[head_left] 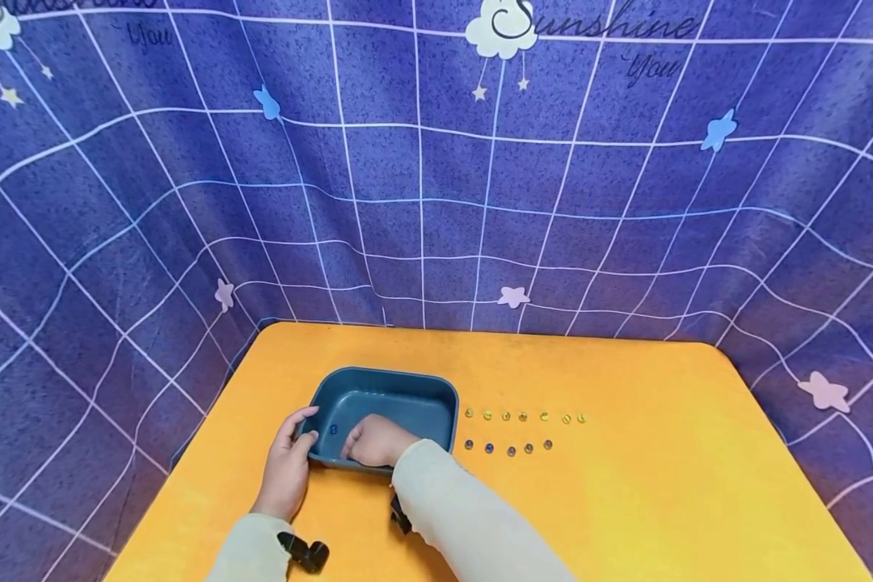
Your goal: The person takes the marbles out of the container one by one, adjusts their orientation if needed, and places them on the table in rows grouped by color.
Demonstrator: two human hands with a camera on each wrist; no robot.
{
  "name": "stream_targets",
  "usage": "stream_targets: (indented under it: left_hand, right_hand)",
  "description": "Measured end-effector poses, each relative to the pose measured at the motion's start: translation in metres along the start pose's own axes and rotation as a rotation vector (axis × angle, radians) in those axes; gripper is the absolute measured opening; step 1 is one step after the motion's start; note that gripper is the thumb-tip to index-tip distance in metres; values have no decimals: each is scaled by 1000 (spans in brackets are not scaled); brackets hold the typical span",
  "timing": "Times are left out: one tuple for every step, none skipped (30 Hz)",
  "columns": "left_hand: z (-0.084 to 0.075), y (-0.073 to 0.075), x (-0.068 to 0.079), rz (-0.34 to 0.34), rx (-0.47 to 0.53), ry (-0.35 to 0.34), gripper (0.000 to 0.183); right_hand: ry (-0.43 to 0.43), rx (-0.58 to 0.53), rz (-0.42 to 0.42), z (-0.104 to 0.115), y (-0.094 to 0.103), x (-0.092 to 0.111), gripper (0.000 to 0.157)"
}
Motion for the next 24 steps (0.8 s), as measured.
stream_targets:
  left_hand:
    - [0,0,0,-1,0,-4,43]
    - [-1,1,0,-4,0,-10,43]
    - [-2,1,0,-6,2,-14,42]
    - [-2,1,0,-6,3,-14,42]
    - [-2,1,1,-6,3,-14,42]
    - [-2,1,1,-5,6,-12,42]
    - [-1,1,1,-5,6,-7,42]
    - [-1,1,1,-4,6,-4,43]
    - [-1,1,1,-4,5,-1,43]
    - [0,1,1,-5,4,2,43]
    - [0,1,2,-7,4,1,43]
    - [0,1,2,-9,5,0,43]
    - [-1,1,2,-12,2,-4,42]
    - [-1,1,2,-15,4,-8,42]
    - [-2,0,2,-16,5,-10,42]
    - [-2,0,2,-17,6,-12,42]
    - [-2,0,2,-16,6,-12,42]
    - [-2,0,2,-15,5,-10,42]
    - [-2,0,2,-14,5,-9,42]
    - [-2,0,2,-12,7,-7,42]
    - [-2,0,2,-10,5,-6,42]
    - [-2,0,2,-10,5,-7,42]
    - [-2,1,2,-11,3,-10,42]
    - [-3,1,2,-12,2,-15,42]
  right_hand:
    - [2,-7,-1,1,0,1,25]
    - [4,-14,-1,1,1,1,24]
    - [4,-19,-4,1,1,1,24]
    - [2,-25,-3,1,2,2,24]
    - [-1,-31,-5,1,3,3,24]
    - [-2,-39,-4,1,3,3,23]
    - [-3,-45,-6,1,4,4,23]
    - [-3,-51,-10,1,5,5,22]
    - [-1,-53,-15,1,6,6,22]
    - [4,-52,-20,1,7,7,22]
    - [11,-52,-27,1,9,8,21]
    - [17,-53,-33,1,11,9,21]
    - [22,-55,-41,0,13,10,20]
    - [24,-60,-48,0,16,11,20]
    - [24,-63,-53,-2,18,13,19]
    - [25,-71,-59,-3,21,15,17]
    - [23,-81,-64,-5,24,17,16]
    - [24,-91,-72,-7,27,19,14]
    - [27,-100,-77,-8,30,22,12]
    - [30,-109,-82,-10,33,24,11]
    - [37,-115,-90,-11,36,27,9]
    - [47,-127,-99,-12,39,30,8]
    - [56,-140,-109,-13,42,33,7]
    - [63,-165,-118,-14,45,36,6]
Point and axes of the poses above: each hand's wrist, its own x-axis away from the middle knuckle, its own y-axis out of the back of the hand, z = x × y, the point moved 10 cm from there along -x, towards the middle knuckle, and after that the axes turned 5 degrees about -y, right-handed, at the moved point
